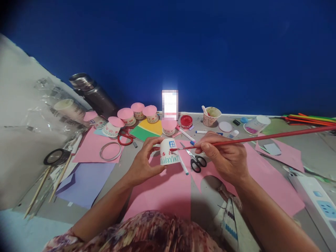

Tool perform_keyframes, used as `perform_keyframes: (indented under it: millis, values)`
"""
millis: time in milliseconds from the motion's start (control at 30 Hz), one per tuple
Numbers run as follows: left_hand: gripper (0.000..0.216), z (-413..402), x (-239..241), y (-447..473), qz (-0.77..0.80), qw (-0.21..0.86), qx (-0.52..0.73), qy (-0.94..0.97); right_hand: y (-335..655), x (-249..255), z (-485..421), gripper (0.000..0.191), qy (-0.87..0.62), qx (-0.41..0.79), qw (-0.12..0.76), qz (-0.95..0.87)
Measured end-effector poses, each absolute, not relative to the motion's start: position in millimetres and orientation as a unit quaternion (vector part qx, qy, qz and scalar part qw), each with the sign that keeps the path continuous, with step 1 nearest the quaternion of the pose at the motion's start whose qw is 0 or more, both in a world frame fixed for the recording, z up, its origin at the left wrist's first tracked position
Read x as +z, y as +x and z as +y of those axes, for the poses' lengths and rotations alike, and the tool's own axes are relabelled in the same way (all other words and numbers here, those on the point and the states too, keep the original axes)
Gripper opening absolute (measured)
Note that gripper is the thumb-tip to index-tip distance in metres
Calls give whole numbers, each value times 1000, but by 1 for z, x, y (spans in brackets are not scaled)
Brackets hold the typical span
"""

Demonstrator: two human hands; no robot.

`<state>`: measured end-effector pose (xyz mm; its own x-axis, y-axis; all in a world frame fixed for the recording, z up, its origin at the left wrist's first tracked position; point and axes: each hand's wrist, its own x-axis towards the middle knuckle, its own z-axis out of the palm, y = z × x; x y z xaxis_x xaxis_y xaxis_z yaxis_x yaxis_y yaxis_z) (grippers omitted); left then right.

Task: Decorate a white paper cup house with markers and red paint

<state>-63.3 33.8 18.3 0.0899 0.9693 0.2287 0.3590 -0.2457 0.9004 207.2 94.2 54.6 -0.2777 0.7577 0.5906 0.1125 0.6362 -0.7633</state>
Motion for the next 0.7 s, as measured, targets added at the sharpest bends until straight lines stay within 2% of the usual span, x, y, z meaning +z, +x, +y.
perform_keyframes:
  millis: [400, 700]
  values:
    - [71, 34, 21, -63, 507, 354, 448, 645, 204, 57, 95, 23, -274, 312, 494, -764]
    - [71, 34, 20, -63, 507, 344, 444, 654, 202, 57, 93, 22, -265, 314, 504, -760]
